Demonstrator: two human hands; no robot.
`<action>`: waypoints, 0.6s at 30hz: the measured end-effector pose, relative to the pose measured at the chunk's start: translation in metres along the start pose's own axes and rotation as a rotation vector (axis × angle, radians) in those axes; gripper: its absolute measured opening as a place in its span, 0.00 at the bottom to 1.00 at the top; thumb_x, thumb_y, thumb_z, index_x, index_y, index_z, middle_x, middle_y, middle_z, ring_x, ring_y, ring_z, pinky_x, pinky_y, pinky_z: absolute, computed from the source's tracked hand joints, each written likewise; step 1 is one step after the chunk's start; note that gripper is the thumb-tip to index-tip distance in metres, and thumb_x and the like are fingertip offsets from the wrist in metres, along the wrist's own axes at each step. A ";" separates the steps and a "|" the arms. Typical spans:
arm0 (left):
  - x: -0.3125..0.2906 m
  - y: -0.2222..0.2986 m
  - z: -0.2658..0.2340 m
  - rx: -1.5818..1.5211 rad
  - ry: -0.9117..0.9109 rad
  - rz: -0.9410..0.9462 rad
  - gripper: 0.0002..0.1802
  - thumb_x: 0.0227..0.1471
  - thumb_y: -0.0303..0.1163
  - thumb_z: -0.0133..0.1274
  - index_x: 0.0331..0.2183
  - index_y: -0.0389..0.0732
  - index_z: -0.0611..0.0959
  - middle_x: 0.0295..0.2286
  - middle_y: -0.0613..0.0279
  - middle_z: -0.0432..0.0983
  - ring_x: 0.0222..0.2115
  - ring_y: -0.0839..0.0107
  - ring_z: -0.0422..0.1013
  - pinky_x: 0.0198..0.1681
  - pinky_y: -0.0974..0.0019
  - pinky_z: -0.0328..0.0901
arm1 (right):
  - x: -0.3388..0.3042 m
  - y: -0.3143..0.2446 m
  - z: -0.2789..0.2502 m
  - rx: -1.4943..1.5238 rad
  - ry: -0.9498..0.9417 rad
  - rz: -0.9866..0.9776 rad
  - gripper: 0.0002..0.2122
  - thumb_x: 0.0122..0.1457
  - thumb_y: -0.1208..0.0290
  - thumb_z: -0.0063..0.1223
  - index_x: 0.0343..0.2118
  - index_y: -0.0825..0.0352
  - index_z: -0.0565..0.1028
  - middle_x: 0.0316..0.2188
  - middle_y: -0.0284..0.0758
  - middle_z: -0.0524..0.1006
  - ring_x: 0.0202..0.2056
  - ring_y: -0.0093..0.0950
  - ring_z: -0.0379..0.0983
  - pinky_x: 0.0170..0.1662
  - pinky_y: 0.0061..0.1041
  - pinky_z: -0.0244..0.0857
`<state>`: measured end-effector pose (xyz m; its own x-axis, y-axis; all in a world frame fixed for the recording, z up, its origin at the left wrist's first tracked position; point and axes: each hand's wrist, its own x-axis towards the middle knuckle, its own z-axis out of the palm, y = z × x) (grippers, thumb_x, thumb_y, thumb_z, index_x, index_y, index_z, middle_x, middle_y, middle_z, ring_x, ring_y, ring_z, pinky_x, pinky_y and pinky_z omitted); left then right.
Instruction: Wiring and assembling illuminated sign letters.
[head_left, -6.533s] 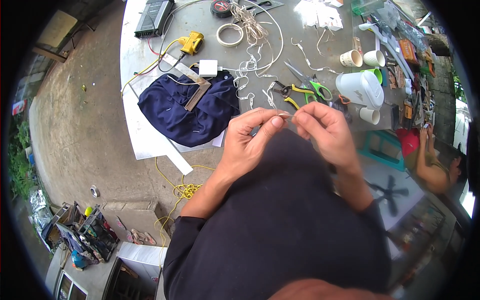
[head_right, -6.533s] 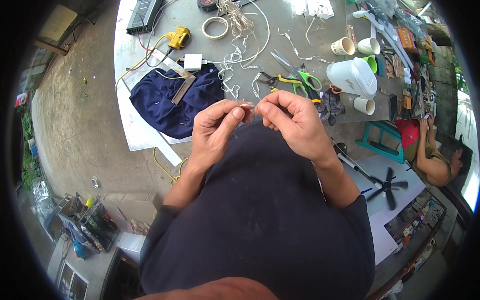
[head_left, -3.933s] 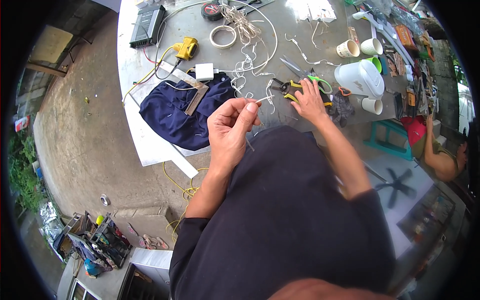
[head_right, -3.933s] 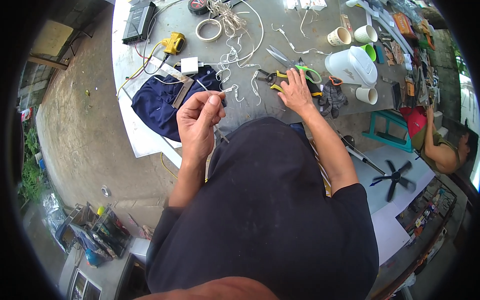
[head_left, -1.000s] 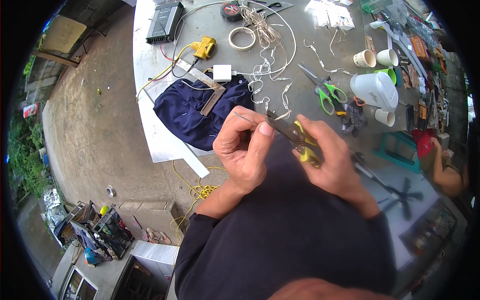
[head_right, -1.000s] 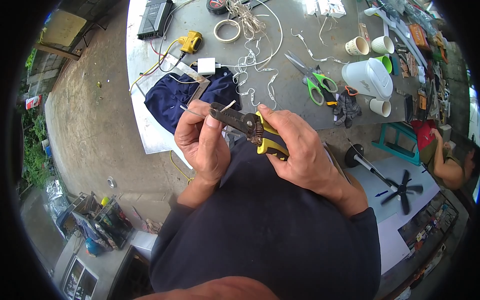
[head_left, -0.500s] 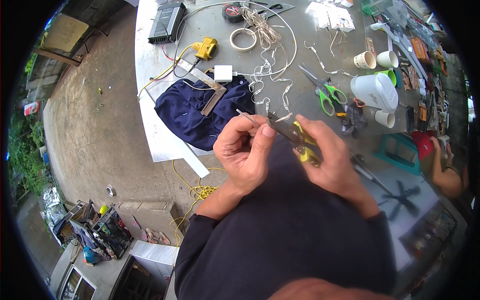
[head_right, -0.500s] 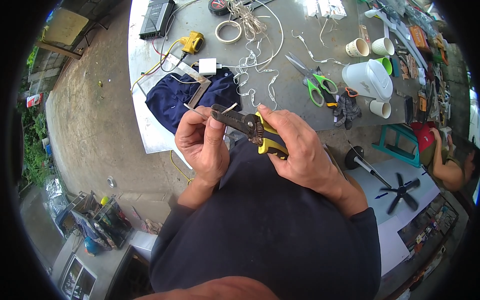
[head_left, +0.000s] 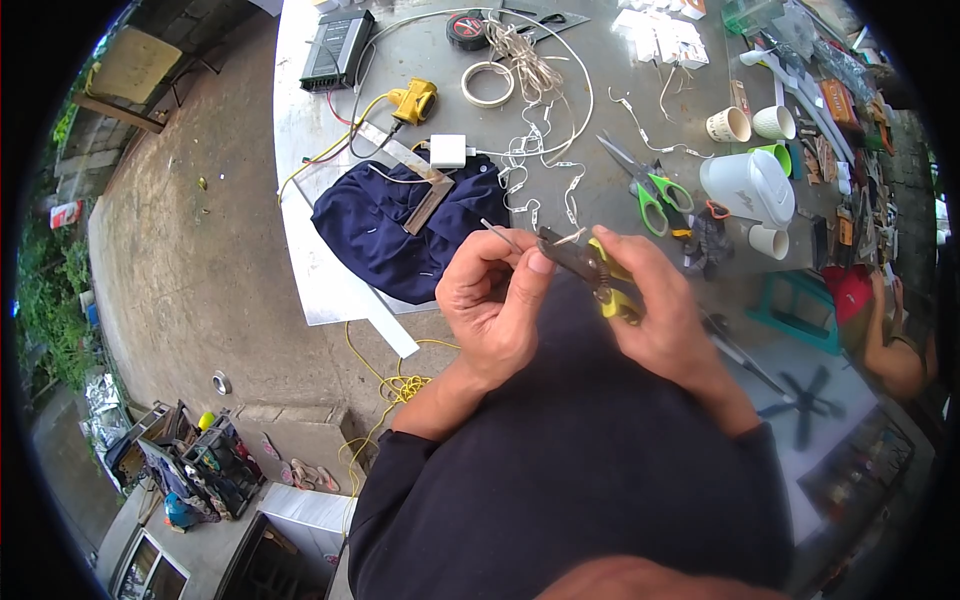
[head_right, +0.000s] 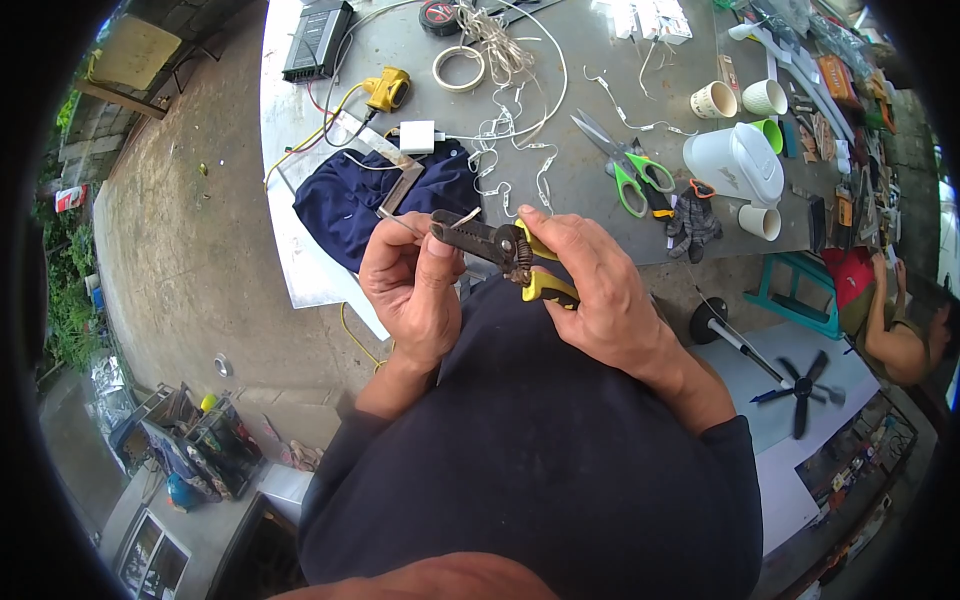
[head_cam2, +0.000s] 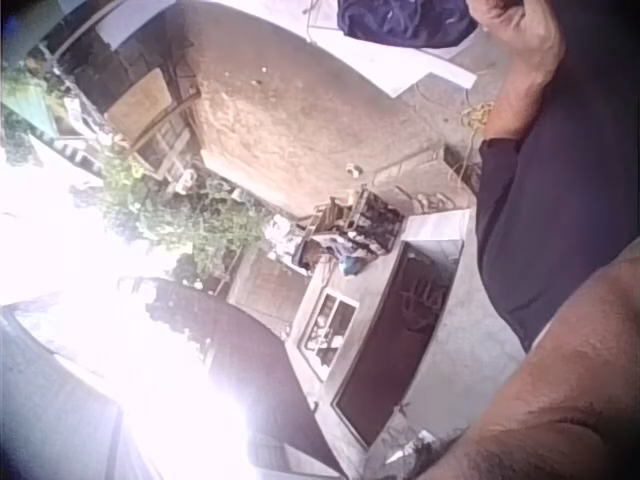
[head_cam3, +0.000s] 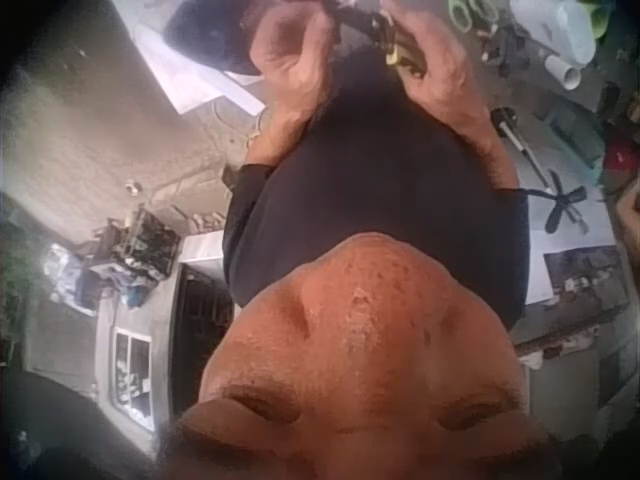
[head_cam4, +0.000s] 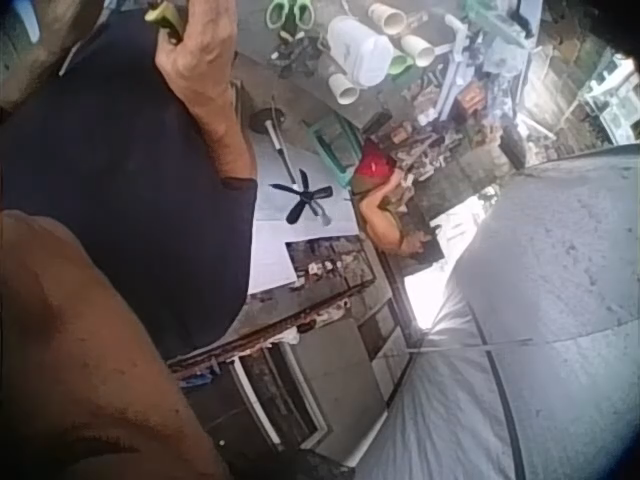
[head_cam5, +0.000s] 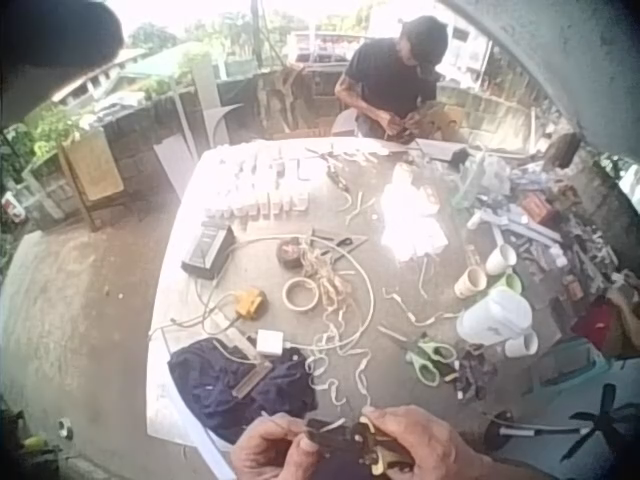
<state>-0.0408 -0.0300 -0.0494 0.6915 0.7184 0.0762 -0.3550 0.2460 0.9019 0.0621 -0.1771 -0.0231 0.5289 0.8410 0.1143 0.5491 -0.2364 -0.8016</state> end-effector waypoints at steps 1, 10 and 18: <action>0.000 0.000 0.000 -0.004 0.000 0.001 0.05 0.58 0.20 0.55 0.32 0.36 0.74 0.29 0.61 0.75 0.22 0.81 0.65 0.24 0.76 0.59 | 0.000 0.000 0.000 0.000 0.000 0.000 0.36 0.40 0.89 0.59 0.59 0.69 0.67 0.44 0.45 0.75 0.45 0.45 0.73 0.49 0.40 0.67; -0.003 -0.004 0.001 -0.060 0.034 0.037 0.04 0.58 0.21 0.55 0.33 0.35 0.75 0.30 0.59 0.77 0.20 0.81 0.64 0.22 0.75 0.58 | 0.003 -0.001 0.002 0.037 -0.017 -0.006 0.36 0.40 0.90 0.59 0.58 0.69 0.67 0.43 0.45 0.75 0.44 0.45 0.72 0.48 0.41 0.67; -0.003 -0.008 0.001 -0.020 0.048 0.100 0.03 0.58 0.20 0.55 0.33 0.34 0.76 0.30 0.59 0.77 0.20 0.81 0.63 0.22 0.77 0.57 | 0.003 0.001 0.004 0.032 -0.012 -0.011 0.37 0.39 0.90 0.59 0.59 0.69 0.67 0.44 0.45 0.74 0.44 0.45 0.72 0.49 0.41 0.67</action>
<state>-0.0390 -0.0350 -0.0563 0.6211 0.7702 0.1448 -0.4338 0.1839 0.8821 0.0615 -0.1730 -0.0254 0.5154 0.8491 0.1160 0.5338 -0.2122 -0.8186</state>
